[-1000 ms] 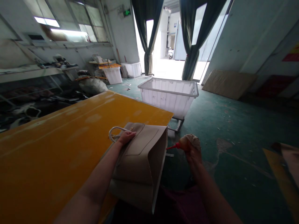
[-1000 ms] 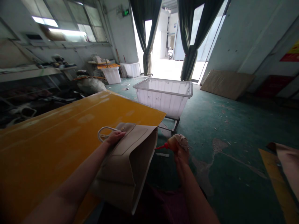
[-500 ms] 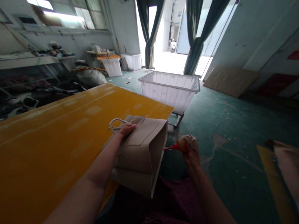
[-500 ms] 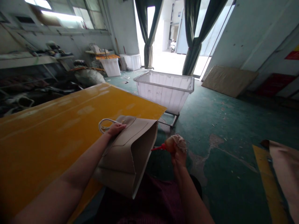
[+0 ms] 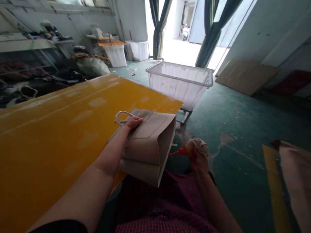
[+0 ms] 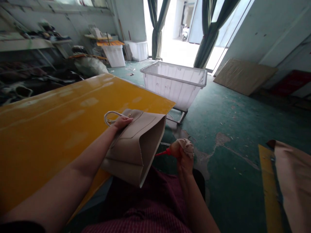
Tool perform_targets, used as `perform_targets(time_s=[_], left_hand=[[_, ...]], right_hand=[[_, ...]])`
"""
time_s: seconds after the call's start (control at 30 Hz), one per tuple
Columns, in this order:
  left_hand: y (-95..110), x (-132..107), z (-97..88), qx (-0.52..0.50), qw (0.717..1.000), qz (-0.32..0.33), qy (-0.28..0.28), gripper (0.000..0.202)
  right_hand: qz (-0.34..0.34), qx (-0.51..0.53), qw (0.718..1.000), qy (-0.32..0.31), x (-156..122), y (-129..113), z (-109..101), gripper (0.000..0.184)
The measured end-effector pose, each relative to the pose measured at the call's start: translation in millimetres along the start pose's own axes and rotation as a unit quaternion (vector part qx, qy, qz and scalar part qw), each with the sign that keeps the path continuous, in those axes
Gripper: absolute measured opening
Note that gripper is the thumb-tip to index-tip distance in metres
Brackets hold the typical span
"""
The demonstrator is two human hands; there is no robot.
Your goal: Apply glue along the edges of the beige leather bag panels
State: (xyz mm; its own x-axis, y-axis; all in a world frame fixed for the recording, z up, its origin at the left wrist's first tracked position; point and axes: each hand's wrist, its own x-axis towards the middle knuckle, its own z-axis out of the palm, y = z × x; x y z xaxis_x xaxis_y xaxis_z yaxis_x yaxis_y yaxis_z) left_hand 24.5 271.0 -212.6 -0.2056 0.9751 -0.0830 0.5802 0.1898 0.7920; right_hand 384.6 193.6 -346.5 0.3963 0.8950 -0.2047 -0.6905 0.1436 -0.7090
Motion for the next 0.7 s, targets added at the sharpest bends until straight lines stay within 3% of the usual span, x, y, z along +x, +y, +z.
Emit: perform_targets(time_s=[0.23, 0.33, 0.5, 0.7], left_hand=[[5, -3, 1.2, 0.004, 1.000, -0.002, 0.005, 0.049], [7, -4, 1.6, 0.006, 1.000, -0.002, 0.009, 0.049], [10, -6, 1.9, 0.007, 1.000, -0.007, 0.010, 0.050], [10, -6, 2.1, 0.008, 1.000, -0.011, 0.012, 0.051]], right_hand=[[0.014, -0.003, 1.000, 0.009, -24, -8, -1, 0.059], [-0.019, 0.001, 1.000, -0.008, -23, -15, -1, 0.055], [-0.014, 0.012, 1.000, -0.013, -11, -19, 3, 0.053], [-0.002, 0.029, 0.998, 0.056, -6, -12, 14, 0.054]])
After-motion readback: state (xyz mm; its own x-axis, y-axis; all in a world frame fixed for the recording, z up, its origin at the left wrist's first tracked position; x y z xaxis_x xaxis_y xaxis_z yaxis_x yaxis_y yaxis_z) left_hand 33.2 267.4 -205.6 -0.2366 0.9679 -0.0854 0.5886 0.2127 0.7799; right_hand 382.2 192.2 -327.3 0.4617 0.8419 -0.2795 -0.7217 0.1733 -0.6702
